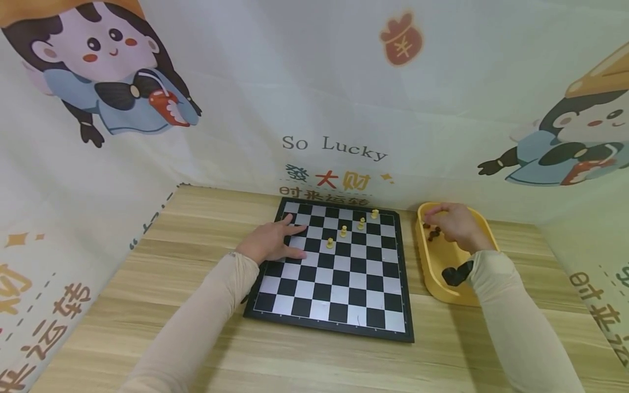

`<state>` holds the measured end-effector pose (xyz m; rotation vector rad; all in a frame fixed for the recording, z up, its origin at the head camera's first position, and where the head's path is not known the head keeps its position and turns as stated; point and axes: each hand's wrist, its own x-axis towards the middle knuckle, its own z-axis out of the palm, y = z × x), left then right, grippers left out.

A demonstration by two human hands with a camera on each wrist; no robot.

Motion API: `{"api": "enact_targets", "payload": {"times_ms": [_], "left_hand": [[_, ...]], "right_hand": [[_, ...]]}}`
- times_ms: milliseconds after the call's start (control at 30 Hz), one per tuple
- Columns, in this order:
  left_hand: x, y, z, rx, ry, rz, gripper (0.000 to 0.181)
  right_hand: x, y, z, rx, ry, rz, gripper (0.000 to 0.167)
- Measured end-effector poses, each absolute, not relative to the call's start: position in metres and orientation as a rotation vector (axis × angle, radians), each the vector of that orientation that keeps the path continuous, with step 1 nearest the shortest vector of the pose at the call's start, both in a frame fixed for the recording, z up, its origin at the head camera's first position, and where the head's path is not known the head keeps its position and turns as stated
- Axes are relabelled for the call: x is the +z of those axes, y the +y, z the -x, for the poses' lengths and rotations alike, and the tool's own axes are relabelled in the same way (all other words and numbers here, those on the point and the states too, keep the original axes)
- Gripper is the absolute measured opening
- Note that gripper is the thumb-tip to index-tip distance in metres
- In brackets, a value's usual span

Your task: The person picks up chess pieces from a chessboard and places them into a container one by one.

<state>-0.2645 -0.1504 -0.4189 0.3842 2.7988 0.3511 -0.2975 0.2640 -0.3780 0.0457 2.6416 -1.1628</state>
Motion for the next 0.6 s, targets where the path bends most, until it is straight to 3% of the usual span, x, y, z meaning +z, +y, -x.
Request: {"api": "enact_targets", "payload": {"times_ms": [600], "left_hand": [[-0.419, -0.150, 0.262, 0.388, 2.805, -0.382, 0.082]], "right_hand": [[-0.362, 0.214, 0.285, -1.308, 2.623, 0.020, 0.036]]}}
